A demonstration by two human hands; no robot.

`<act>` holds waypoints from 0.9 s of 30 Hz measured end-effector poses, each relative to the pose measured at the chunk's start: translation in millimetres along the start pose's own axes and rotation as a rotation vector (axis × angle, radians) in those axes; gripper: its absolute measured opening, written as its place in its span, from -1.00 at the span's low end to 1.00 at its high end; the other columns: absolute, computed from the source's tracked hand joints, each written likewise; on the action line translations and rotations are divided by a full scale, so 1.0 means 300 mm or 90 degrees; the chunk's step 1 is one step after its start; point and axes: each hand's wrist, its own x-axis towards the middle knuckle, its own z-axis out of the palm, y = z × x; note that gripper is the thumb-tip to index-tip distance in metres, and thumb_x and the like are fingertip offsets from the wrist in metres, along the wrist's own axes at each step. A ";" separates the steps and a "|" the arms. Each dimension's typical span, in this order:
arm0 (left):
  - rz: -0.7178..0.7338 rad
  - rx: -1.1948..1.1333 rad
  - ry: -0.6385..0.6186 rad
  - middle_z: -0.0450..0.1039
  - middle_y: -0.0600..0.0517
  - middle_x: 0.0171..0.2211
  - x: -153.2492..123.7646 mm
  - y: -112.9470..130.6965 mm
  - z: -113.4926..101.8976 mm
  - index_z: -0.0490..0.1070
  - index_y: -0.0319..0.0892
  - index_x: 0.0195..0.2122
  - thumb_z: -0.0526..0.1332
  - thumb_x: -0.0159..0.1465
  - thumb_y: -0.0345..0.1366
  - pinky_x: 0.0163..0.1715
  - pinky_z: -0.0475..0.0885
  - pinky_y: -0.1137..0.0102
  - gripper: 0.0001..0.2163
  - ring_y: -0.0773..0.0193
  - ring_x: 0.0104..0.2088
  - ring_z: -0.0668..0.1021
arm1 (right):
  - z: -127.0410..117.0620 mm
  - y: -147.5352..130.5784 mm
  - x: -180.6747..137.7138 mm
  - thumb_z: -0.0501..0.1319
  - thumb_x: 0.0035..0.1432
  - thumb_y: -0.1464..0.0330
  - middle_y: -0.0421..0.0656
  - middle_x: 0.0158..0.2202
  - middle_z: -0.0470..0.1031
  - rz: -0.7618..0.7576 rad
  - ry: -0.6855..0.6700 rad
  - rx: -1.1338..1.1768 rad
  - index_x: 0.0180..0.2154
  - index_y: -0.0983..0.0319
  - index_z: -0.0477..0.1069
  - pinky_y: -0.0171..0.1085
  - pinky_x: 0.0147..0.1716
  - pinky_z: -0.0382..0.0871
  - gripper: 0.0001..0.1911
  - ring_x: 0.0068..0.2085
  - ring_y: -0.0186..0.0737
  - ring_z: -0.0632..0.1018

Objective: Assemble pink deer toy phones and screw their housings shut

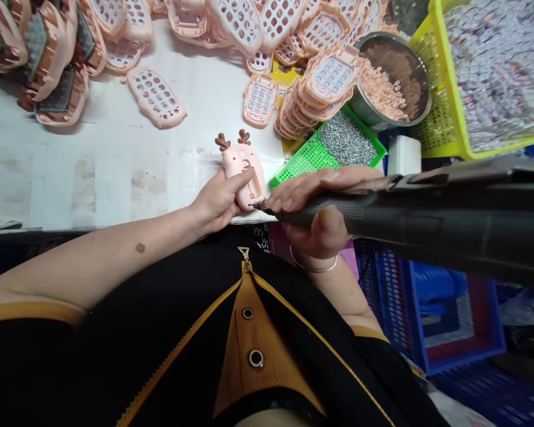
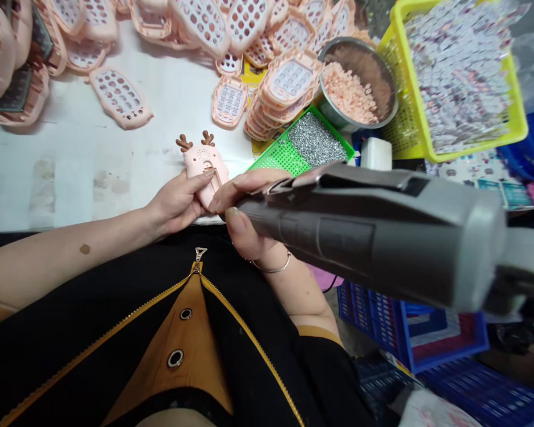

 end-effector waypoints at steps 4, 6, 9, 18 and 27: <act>-0.002 -0.006 0.006 0.56 -0.04 -0.27 0.003 -0.001 -0.004 0.37 -0.19 -0.09 0.27 0.27 -0.42 -0.17 0.56 0.20 -0.80 0.14 -0.24 0.62 | 0.034 0.010 0.020 0.26 0.19 0.19 -0.38 -0.57 0.34 -0.063 -0.038 0.064 -0.18 0.00 0.40 -0.35 -0.68 0.42 -0.85 -0.63 -0.34 0.46; -0.010 -0.008 0.007 0.54 -0.01 -0.33 0.003 0.001 -0.006 0.38 -0.18 -0.13 0.30 0.24 -0.43 -0.21 0.54 0.23 -0.81 0.18 -0.31 0.60 | 0.040 0.011 0.028 0.28 0.19 0.19 -0.37 -0.58 0.33 -0.058 -0.052 0.085 -0.21 0.03 0.38 -0.33 -0.67 0.43 -0.84 -0.63 -0.33 0.46; -0.018 -0.017 -0.001 0.53 0.02 -0.38 0.004 0.003 -0.009 0.38 -0.19 -0.17 0.32 0.22 -0.44 -0.24 0.52 0.26 -0.81 0.23 -0.37 0.58 | 0.037 0.012 0.038 0.29 0.19 0.13 -0.37 -0.58 0.33 -0.046 -0.079 0.090 -0.23 0.03 0.33 -0.32 -0.68 0.43 -0.80 -0.65 -0.33 0.42; -0.010 0.009 -0.025 0.56 -0.04 -0.29 0.011 -0.006 -0.019 0.40 -0.22 -0.08 0.27 0.26 -0.42 -0.32 0.51 0.32 -0.80 0.23 -0.34 0.58 | 0.023 0.007 0.037 0.28 0.15 0.25 -0.38 -0.59 0.35 -0.041 -0.045 0.125 -0.23 0.04 0.41 -0.36 -0.71 0.42 -0.87 -0.68 -0.36 0.39; -0.015 -0.082 -0.058 0.59 -0.04 -0.29 -0.012 0.022 -0.071 0.52 -0.25 -0.22 0.41 0.16 -0.41 -0.09 0.51 0.22 -0.83 0.24 -0.27 0.59 | -0.107 -0.226 -0.010 0.36 0.13 0.17 -0.31 -0.52 0.43 0.062 0.387 -0.047 -0.22 0.02 0.60 -0.35 -0.47 0.48 -0.84 -0.53 -0.38 0.45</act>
